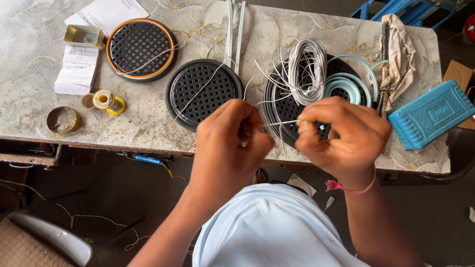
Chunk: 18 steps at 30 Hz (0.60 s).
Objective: The person strips the insulation from white wires using blue pliers, then uses a soldering iron and solder to join the exposed ends. The person repeats this process for multiple wire segments on a cluttered workbench.
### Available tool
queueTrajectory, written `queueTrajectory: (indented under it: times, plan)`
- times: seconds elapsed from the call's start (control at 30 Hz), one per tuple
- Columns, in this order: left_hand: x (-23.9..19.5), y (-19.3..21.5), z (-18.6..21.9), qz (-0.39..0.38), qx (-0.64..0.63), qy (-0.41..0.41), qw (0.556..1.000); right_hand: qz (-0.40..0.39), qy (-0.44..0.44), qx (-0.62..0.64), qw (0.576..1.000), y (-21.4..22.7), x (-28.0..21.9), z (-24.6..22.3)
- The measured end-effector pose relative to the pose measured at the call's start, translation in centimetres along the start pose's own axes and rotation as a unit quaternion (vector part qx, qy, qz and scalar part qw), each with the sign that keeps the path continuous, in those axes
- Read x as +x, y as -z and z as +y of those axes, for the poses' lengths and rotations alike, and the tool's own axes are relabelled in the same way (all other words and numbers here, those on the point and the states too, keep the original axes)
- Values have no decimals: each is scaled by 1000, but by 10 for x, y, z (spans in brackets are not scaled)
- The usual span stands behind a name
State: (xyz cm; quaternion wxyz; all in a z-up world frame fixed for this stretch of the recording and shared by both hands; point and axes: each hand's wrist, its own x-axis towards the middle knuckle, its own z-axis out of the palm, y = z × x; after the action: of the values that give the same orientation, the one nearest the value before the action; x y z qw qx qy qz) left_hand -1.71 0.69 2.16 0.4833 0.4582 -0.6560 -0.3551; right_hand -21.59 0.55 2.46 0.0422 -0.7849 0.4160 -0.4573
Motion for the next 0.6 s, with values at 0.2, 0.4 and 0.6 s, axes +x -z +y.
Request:
queueTrajectory:
  times: [0.2, 0.4, 0.6]
  plan:
    - [-1, 7, -13, 16, 4, 31, 999, 4, -81, 77, 994, -6, -9, 7]
    - [-12, 6, -43, 25, 12, 77, 997, -15, -128, 89, 988, -23, -20, 16]
    - [-16, -6, -99, 3, -362, 121, 924, -40, -265, 307, 913, -49, -30, 38]
